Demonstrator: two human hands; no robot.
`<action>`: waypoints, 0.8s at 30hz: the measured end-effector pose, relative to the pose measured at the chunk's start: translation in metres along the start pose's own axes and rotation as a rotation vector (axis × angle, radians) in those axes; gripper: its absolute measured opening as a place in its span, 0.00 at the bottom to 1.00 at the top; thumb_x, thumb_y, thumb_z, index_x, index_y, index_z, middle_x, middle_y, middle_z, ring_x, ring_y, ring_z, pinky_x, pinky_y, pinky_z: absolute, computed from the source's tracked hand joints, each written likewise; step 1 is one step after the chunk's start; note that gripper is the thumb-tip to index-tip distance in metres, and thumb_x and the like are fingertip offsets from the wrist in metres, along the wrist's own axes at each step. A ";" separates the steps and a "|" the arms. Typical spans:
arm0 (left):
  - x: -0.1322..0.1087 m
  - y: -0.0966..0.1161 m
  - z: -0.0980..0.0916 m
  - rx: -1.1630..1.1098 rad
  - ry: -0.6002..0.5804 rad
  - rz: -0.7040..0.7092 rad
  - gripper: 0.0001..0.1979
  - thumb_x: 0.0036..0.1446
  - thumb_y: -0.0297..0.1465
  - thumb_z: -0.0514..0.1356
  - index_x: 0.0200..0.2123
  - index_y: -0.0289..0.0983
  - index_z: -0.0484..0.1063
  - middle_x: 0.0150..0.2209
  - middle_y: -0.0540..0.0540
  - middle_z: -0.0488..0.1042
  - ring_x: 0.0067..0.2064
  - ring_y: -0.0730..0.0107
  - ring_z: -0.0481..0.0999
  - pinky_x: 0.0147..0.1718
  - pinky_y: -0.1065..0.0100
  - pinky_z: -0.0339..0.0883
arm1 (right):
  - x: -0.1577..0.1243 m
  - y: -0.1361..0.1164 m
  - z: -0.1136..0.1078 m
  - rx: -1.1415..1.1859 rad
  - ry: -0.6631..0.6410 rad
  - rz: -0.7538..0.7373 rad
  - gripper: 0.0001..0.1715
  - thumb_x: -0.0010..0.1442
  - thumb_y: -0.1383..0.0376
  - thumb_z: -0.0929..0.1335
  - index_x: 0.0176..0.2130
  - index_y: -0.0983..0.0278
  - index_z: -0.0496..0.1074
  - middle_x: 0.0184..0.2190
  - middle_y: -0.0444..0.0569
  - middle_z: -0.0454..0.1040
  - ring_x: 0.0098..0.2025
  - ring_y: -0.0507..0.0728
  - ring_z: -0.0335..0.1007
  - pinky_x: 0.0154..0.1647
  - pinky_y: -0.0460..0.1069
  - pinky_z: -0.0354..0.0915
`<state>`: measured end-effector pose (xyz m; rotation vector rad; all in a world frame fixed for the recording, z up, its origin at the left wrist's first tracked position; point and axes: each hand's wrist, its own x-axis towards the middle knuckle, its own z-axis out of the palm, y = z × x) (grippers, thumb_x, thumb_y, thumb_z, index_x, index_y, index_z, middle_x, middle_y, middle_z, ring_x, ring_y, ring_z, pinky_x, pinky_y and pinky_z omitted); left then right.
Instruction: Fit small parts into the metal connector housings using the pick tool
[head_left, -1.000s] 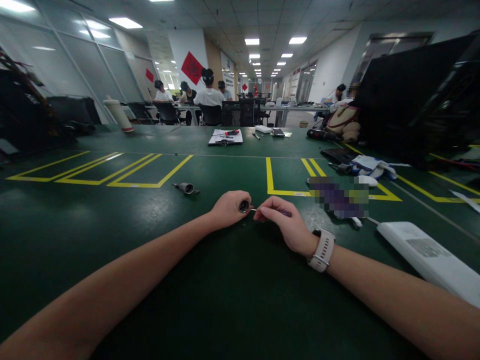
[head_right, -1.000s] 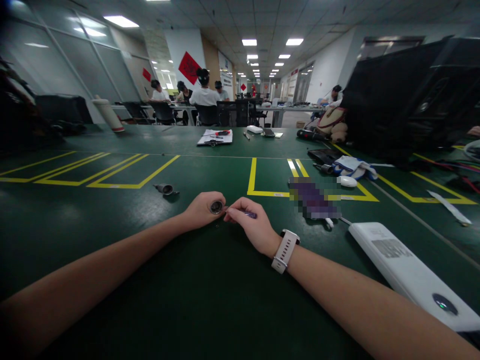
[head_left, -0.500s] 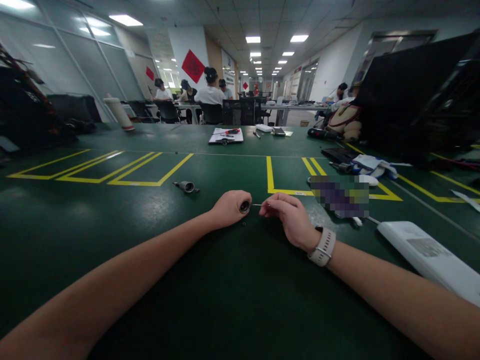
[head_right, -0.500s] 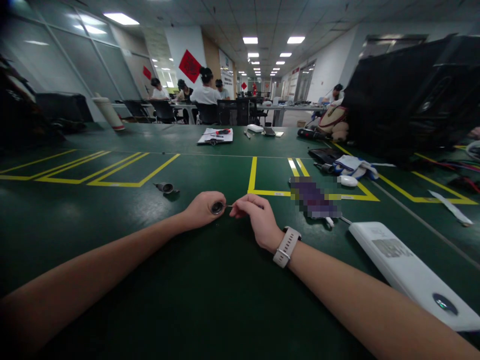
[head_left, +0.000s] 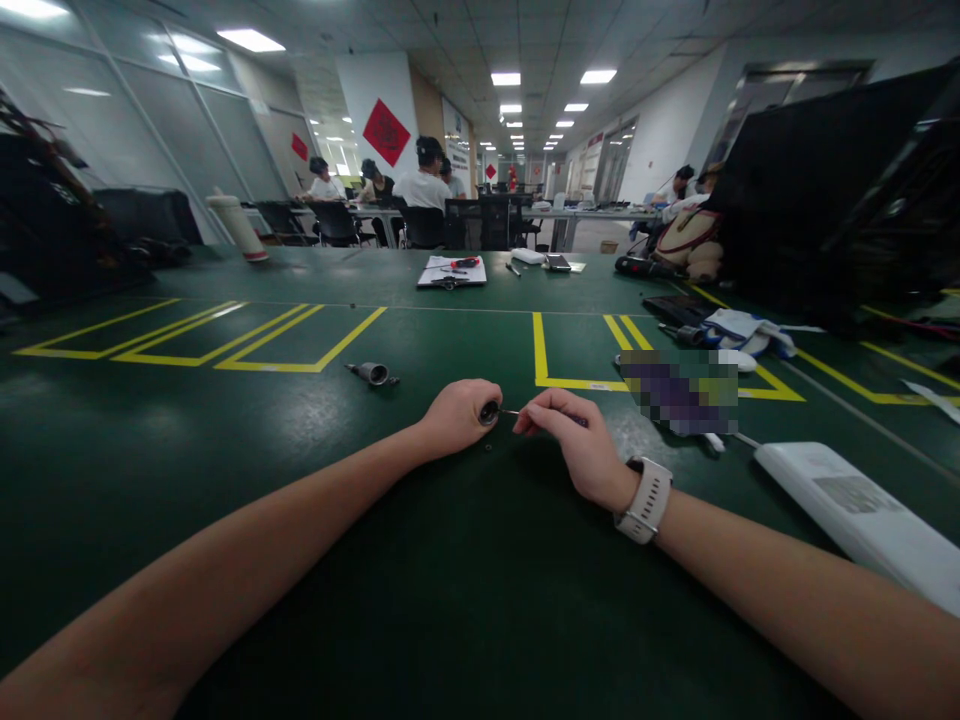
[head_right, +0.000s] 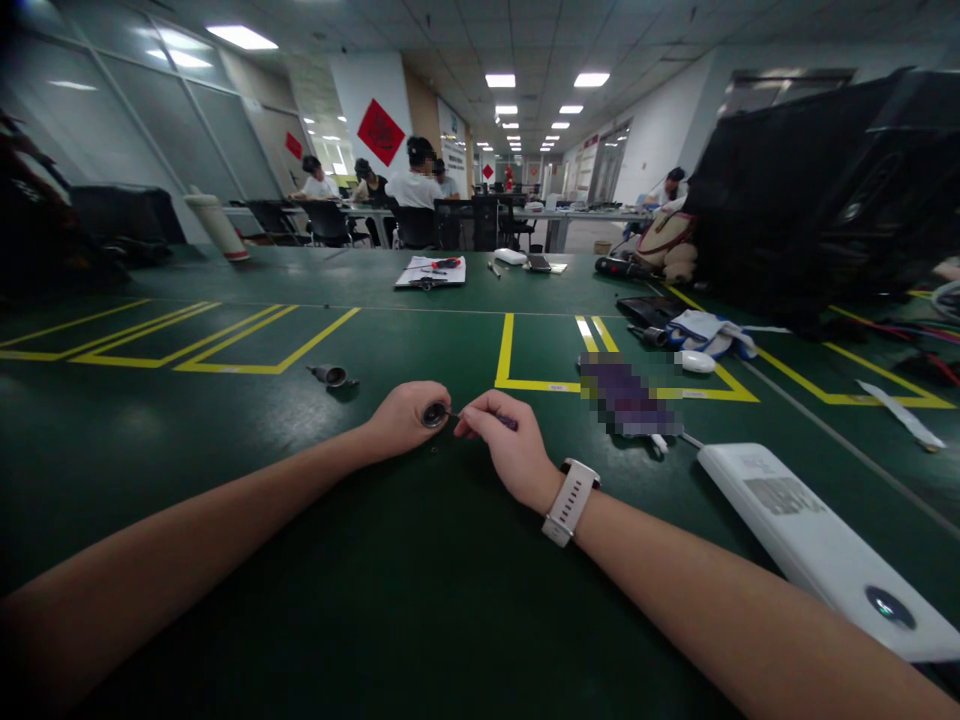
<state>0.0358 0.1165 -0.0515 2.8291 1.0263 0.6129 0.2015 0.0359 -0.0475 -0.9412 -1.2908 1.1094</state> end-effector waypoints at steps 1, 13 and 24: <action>0.000 0.000 0.000 0.000 -0.001 0.004 0.02 0.49 0.25 0.57 0.26 0.35 0.67 0.25 0.49 0.69 0.29 0.71 0.68 0.29 0.70 0.60 | 0.003 0.001 -0.001 0.075 0.008 0.047 0.07 0.52 0.66 0.66 0.24 0.64 0.72 0.24 0.46 0.74 0.29 0.54 0.67 0.35 0.50 0.61; 0.001 0.000 0.000 0.024 -0.029 0.023 0.02 0.49 0.24 0.57 0.26 0.35 0.68 0.25 0.49 0.69 0.28 0.71 0.68 0.28 0.71 0.60 | 0.007 0.005 -0.002 0.184 0.052 0.089 0.06 0.49 0.67 0.67 0.22 0.65 0.72 0.22 0.46 0.74 0.27 0.52 0.67 0.33 0.49 0.61; 0.001 -0.001 0.001 0.021 -0.049 0.044 0.02 0.48 0.23 0.57 0.26 0.35 0.67 0.27 0.48 0.69 0.30 0.70 0.69 0.31 0.70 0.61 | 0.015 0.010 -0.010 0.246 0.082 0.149 0.07 0.47 0.68 0.66 0.20 0.66 0.71 0.18 0.46 0.72 0.22 0.52 0.65 0.27 0.48 0.60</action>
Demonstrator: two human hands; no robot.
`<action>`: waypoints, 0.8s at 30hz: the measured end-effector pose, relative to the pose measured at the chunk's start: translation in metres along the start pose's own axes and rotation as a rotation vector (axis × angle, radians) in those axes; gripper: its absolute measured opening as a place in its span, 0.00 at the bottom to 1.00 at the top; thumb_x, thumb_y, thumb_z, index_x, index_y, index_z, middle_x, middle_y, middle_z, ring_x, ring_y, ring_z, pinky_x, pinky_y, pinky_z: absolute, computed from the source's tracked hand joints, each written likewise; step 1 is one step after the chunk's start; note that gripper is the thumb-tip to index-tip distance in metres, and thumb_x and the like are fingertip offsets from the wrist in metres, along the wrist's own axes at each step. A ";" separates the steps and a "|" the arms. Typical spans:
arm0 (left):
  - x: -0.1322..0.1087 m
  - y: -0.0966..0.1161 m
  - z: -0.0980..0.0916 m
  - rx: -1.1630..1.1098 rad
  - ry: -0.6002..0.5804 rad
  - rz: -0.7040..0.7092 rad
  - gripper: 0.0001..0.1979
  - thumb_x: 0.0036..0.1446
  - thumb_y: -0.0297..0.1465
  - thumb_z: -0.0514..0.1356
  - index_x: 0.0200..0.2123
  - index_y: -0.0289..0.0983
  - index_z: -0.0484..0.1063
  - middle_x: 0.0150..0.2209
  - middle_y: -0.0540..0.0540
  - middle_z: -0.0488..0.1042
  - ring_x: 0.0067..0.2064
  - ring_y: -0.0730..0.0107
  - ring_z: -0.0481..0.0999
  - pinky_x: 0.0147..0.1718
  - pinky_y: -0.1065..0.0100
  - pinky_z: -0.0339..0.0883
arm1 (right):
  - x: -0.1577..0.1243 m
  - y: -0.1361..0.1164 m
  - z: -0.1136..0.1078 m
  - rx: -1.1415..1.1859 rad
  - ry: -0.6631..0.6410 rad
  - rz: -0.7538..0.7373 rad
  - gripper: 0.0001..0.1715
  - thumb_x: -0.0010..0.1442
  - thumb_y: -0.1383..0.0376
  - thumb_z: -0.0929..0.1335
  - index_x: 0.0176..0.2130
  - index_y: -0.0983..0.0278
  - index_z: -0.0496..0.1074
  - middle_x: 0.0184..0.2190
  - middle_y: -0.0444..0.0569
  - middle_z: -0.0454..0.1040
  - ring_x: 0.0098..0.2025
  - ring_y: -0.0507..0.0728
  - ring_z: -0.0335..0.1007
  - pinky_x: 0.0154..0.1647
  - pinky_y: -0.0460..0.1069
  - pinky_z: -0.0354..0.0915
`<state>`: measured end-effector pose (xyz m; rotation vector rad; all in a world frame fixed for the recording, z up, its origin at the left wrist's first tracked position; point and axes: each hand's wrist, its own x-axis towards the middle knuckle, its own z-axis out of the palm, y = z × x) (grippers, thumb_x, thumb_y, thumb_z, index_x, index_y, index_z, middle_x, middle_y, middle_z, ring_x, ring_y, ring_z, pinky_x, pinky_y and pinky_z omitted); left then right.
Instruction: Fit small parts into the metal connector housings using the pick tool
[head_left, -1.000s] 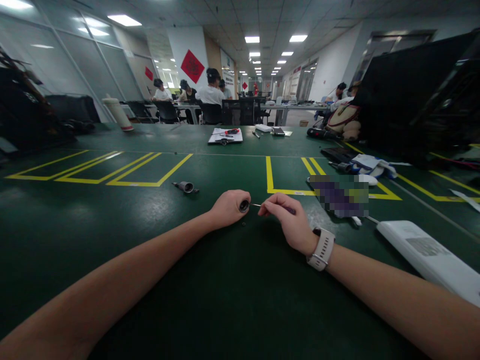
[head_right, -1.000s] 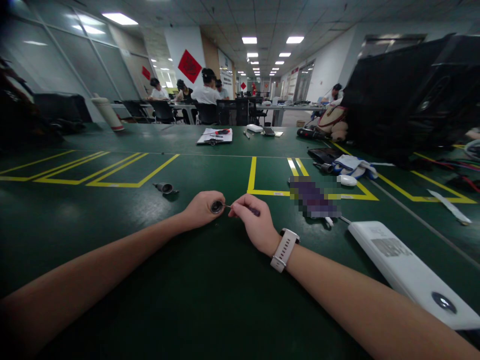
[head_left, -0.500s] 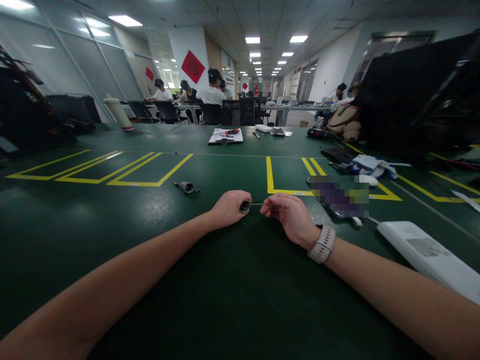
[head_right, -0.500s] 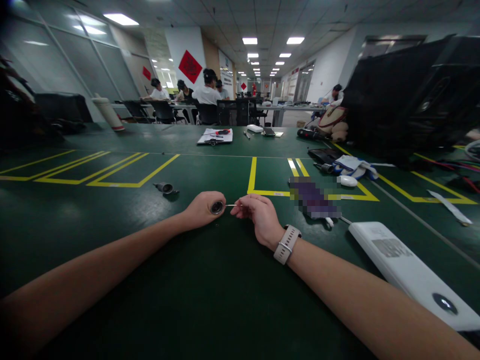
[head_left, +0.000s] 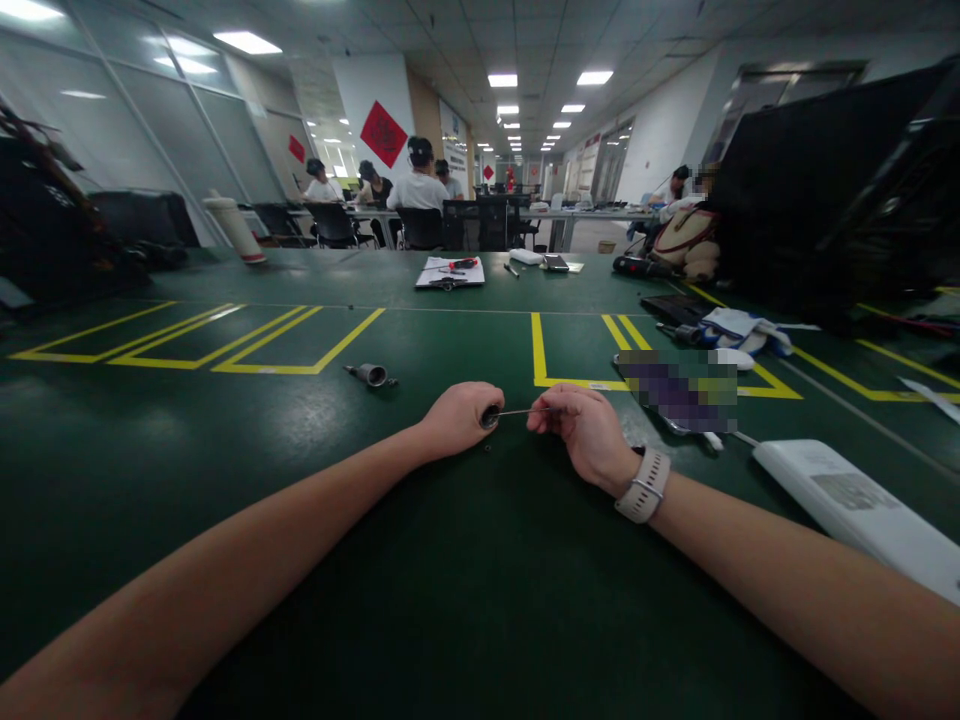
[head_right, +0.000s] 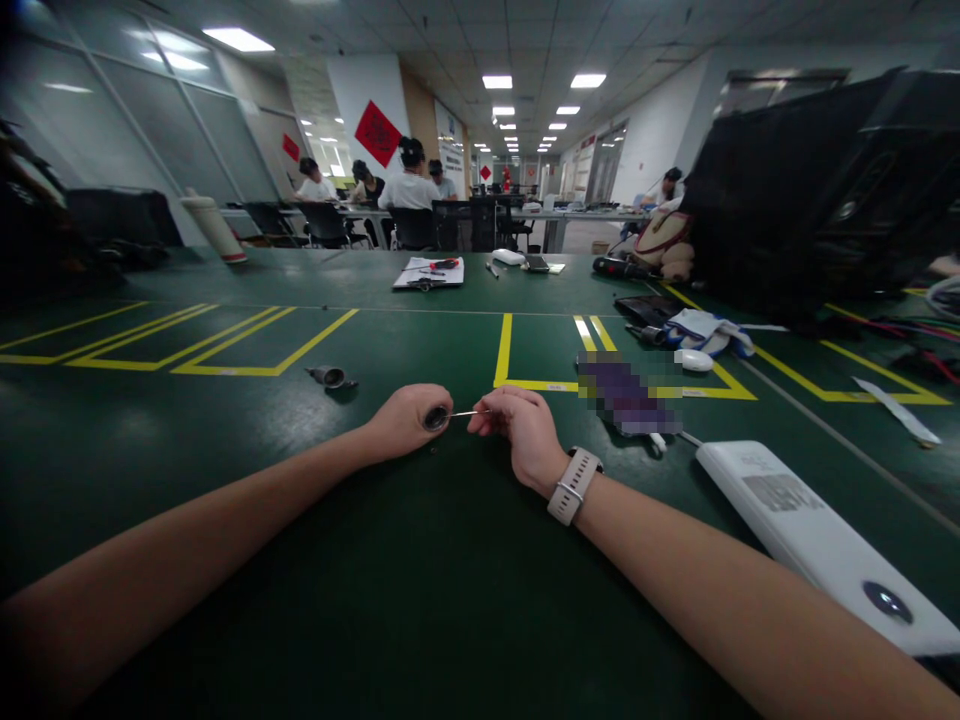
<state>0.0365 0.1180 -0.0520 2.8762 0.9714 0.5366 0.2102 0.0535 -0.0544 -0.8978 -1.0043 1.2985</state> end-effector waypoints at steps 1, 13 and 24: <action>0.000 0.000 0.000 -0.002 0.000 -0.001 0.02 0.48 0.23 0.57 0.26 0.35 0.67 0.27 0.48 0.70 0.30 0.70 0.69 0.31 0.70 0.62 | 0.000 0.000 0.000 0.000 0.004 -0.005 0.07 0.46 0.68 0.66 0.19 0.66 0.71 0.17 0.46 0.71 0.22 0.52 0.65 0.26 0.48 0.59; 0.000 -0.002 0.001 -0.014 0.002 -0.025 0.01 0.48 0.24 0.58 0.27 0.35 0.67 0.27 0.49 0.69 0.29 0.71 0.69 0.30 0.70 0.60 | -0.005 0.002 0.002 -0.124 -0.008 -0.145 0.10 0.46 0.69 0.64 0.17 0.63 0.67 0.12 0.41 0.64 0.18 0.50 0.59 0.22 0.48 0.54; 0.000 0.001 -0.001 -0.028 0.026 -0.035 0.01 0.49 0.26 0.58 0.26 0.35 0.67 0.25 0.50 0.69 0.28 0.72 0.69 0.27 0.72 0.59 | -0.010 0.001 0.004 -0.309 -0.045 -0.286 0.11 0.53 0.68 0.63 0.21 0.63 0.68 0.18 0.41 0.67 0.24 0.52 0.62 0.29 0.48 0.58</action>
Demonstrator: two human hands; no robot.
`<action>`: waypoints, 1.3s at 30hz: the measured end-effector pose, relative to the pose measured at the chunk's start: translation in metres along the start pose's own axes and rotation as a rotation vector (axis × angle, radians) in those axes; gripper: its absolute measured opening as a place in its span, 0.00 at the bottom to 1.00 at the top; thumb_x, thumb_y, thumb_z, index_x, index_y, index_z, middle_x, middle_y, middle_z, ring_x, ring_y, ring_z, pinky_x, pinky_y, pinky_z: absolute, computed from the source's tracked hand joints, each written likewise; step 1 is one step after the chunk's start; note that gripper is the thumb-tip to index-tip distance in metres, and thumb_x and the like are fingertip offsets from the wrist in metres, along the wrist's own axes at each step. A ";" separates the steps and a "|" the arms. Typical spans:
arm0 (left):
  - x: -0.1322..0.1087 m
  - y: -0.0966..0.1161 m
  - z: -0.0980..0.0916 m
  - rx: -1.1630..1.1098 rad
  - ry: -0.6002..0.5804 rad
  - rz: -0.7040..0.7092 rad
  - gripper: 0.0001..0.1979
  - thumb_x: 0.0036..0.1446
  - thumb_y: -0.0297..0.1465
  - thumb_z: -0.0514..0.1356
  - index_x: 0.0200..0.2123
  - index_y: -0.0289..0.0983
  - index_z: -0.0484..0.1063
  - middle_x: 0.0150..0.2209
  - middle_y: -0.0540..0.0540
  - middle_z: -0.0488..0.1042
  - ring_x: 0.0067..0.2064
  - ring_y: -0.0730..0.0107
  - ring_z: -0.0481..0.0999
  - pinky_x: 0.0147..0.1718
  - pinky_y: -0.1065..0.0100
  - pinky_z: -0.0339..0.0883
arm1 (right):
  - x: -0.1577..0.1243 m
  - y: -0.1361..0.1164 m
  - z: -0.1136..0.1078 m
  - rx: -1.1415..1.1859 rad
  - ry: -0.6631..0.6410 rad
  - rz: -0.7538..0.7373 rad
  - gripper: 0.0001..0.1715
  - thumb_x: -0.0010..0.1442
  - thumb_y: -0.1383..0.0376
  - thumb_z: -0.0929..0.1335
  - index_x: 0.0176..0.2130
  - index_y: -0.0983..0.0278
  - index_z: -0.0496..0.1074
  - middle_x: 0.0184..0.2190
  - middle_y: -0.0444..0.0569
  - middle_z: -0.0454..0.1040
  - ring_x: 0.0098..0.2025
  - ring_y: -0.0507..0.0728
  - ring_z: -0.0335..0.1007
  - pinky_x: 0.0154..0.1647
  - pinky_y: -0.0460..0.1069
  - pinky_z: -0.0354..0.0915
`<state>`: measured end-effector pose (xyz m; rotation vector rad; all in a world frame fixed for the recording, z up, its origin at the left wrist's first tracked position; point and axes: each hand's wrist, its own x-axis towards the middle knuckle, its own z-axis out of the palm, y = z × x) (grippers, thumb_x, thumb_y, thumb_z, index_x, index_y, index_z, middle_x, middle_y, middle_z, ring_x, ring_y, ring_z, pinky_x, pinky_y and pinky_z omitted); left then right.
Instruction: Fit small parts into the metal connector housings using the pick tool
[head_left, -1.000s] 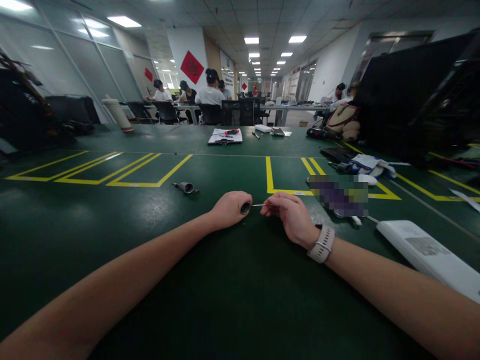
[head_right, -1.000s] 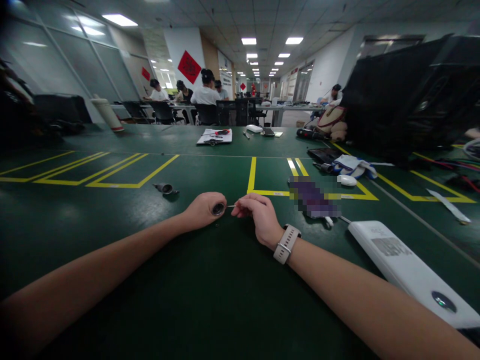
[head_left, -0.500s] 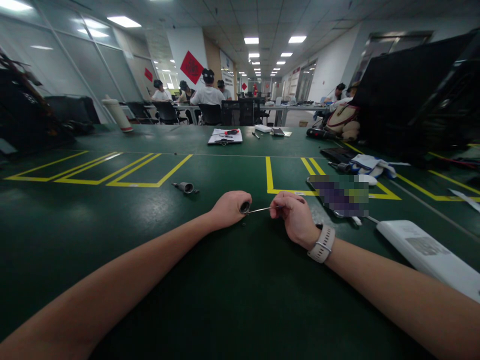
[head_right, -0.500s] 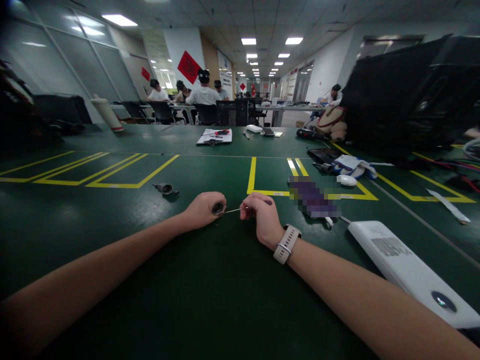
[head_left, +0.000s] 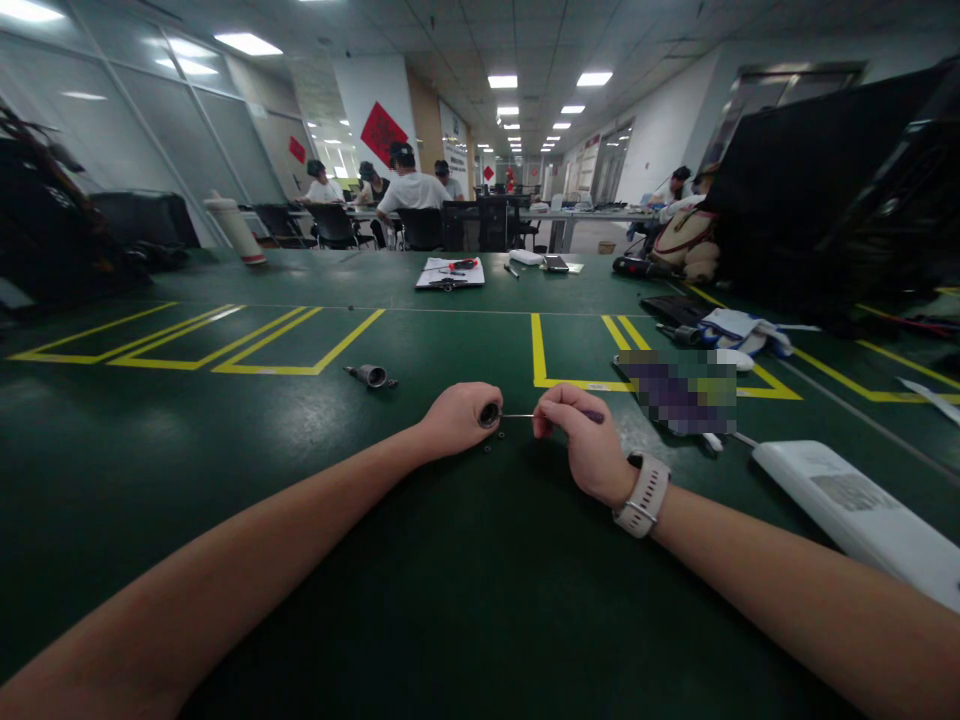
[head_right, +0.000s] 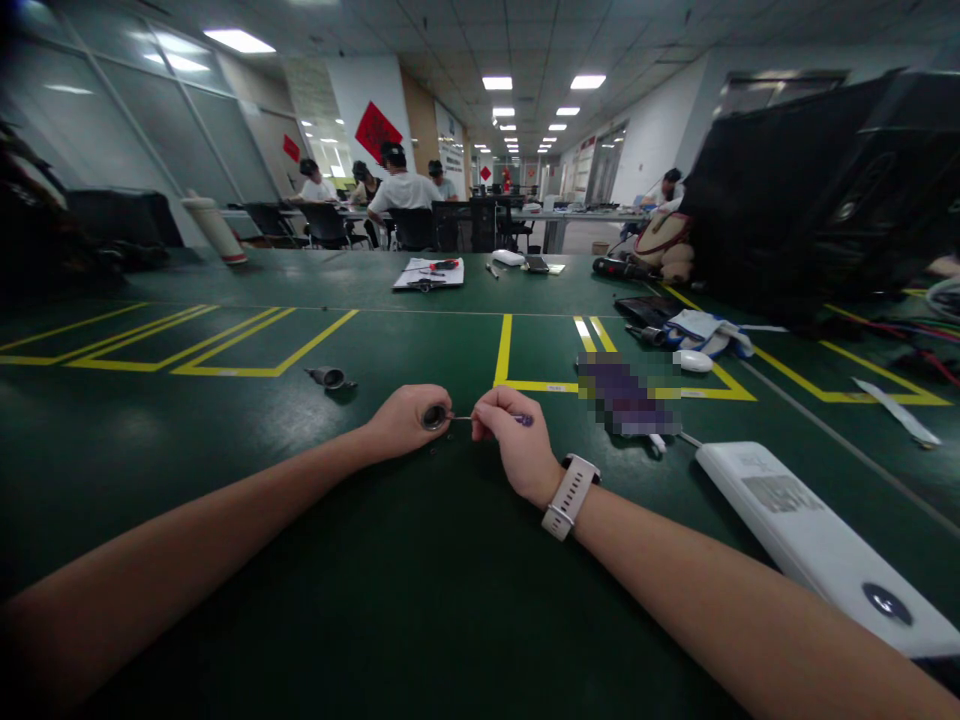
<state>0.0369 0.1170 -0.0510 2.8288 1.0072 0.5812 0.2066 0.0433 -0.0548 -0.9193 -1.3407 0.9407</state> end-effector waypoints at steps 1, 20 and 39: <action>0.000 0.000 0.000 -0.003 0.003 -0.004 0.02 0.49 0.26 0.58 0.26 0.35 0.67 0.25 0.50 0.69 0.28 0.72 0.69 0.27 0.72 0.59 | -0.001 -0.002 0.001 -0.021 -0.017 0.000 0.10 0.54 0.67 0.64 0.22 0.63 0.68 0.19 0.42 0.67 0.26 0.52 0.63 0.30 0.49 0.58; 0.000 -0.001 0.000 -0.009 0.034 0.009 0.03 0.50 0.26 0.57 0.25 0.35 0.66 0.25 0.50 0.69 0.28 0.72 0.69 0.27 0.72 0.60 | -0.009 -0.014 0.005 -0.314 -0.100 -0.150 0.10 0.58 0.66 0.63 0.27 0.64 0.70 0.26 0.44 0.70 0.30 0.53 0.65 0.33 0.49 0.60; 0.000 -0.002 0.003 0.077 0.022 0.064 0.03 0.49 0.25 0.56 0.25 0.35 0.66 0.24 0.50 0.67 0.27 0.71 0.67 0.27 0.71 0.59 | -0.005 -0.008 0.003 0.008 -0.038 0.060 0.09 0.54 0.65 0.66 0.24 0.64 0.71 0.23 0.44 0.71 0.29 0.53 0.65 0.34 0.49 0.60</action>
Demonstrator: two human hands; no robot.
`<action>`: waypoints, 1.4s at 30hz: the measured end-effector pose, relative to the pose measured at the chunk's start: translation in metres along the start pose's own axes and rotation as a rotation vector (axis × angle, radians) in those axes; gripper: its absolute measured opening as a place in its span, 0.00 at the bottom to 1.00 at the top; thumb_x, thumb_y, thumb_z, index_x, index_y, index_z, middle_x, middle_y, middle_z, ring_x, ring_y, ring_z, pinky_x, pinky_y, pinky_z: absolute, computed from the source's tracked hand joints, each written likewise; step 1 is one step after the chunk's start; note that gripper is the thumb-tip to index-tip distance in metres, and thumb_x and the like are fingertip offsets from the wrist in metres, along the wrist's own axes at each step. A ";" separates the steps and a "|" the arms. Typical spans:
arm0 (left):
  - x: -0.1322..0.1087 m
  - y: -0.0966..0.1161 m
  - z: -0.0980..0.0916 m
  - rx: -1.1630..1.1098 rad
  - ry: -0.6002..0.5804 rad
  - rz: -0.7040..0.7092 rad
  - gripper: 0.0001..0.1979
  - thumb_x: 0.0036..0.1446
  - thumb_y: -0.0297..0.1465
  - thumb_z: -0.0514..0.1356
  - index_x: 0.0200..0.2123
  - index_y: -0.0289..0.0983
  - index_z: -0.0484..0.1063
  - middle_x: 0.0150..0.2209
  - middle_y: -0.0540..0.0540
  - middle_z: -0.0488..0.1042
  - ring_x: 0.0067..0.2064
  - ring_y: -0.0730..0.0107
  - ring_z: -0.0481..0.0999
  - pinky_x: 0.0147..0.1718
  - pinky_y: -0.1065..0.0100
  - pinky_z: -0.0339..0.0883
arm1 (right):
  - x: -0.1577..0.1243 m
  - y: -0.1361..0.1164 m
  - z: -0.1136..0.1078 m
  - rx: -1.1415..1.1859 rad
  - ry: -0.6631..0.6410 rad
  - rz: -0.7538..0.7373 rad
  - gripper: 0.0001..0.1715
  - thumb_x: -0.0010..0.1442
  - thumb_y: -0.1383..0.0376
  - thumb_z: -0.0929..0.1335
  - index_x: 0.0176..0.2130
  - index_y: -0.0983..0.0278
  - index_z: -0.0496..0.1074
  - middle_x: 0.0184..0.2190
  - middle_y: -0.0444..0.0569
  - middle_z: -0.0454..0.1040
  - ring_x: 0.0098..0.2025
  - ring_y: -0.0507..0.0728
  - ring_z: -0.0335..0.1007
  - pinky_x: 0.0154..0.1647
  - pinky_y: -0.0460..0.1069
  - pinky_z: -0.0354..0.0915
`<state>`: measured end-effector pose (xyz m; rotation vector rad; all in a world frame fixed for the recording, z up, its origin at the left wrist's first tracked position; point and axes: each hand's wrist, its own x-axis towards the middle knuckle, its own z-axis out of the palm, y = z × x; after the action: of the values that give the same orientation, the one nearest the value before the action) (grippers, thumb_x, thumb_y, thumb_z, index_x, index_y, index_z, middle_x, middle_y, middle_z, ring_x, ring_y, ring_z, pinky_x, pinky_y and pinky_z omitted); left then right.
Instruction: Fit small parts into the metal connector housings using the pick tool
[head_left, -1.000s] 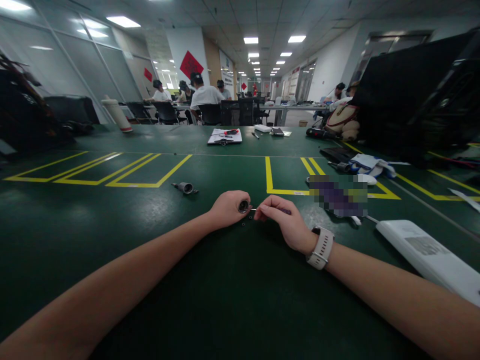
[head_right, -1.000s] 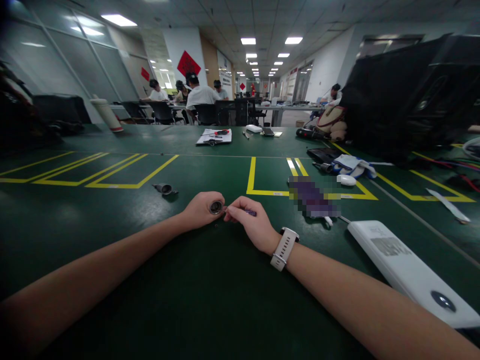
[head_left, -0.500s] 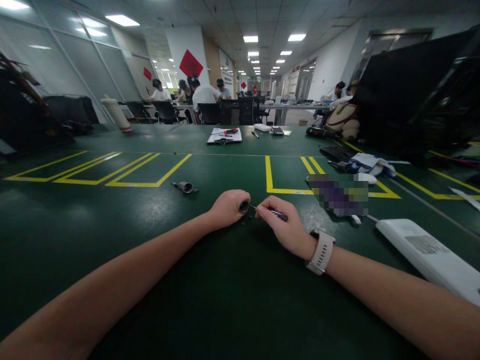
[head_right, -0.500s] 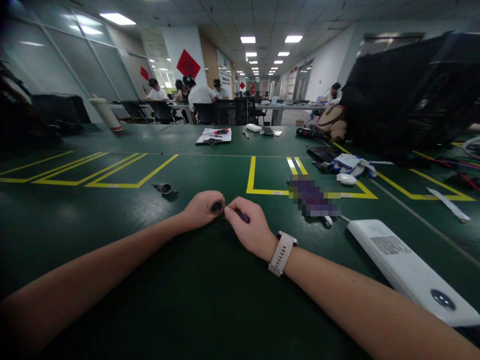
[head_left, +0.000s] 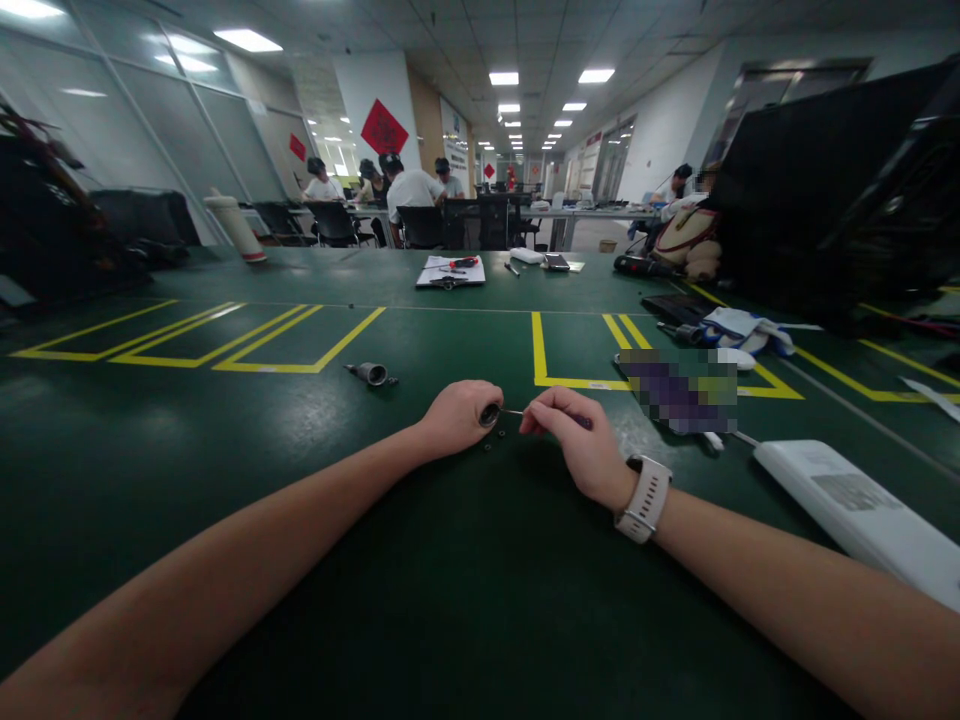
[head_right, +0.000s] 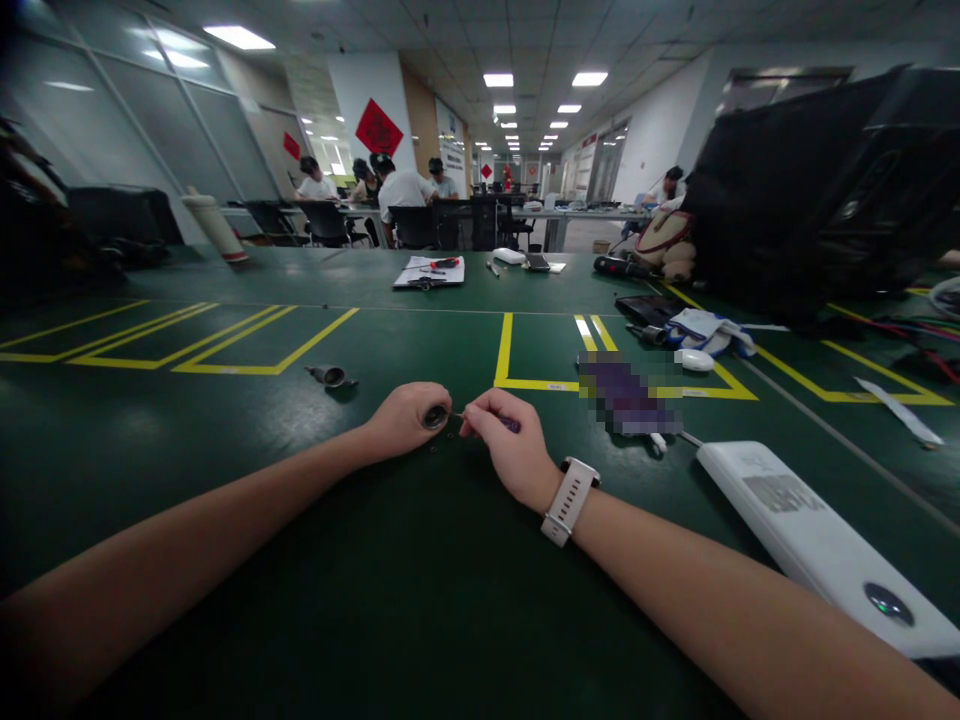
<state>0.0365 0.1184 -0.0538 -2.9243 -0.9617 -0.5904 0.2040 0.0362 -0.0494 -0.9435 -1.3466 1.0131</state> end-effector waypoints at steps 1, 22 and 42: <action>0.000 0.000 0.000 0.005 -0.002 0.003 0.03 0.50 0.25 0.55 0.25 0.35 0.66 0.24 0.50 0.67 0.27 0.71 0.67 0.27 0.71 0.59 | -0.001 -0.002 0.001 -0.054 -0.012 -0.024 0.09 0.54 0.65 0.66 0.24 0.64 0.71 0.24 0.44 0.72 0.30 0.53 0.65 0.34 0.50 0.60; 0.000 0.004 -0.004 0.029 -0.034 0.036 0.04 0.50 0.24 0.54 0.25 0.35 0.67 0.25 0.49 0.68 0.28 0.70 0.67 0.29 0.70 0.60 | 0.003 0.004 0.000 0.180 -0.013 0.112 0.08 0.51 0.67 0.68 0.22 0.65 0.71 0.22 0.44 0.72 0.26 0.51 0.66 0.30 0.47 0.60; 0.000 0.004 -0.004 0.026 -0.045 0.031 0.04 0.47 0.22 0.55 0.25 0.35 0.66 0.24 0.50 0.67 0.27 0.71 0.66 0.28 0.70 0.59 | 0.012 0.011 -0.003 0.243 0.090 0.195 0.09 0.46 0.66 0.65 0.17 0.64 0.66 0.12 0.42 0.64 0.17 0.50 0.58 0.18 0.46 0.52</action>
<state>0.0368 0.1148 -0.0496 -2.9354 -0.9185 -0.5095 0.2066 0.0508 -0.0559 -0.9357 -1.0444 1.2369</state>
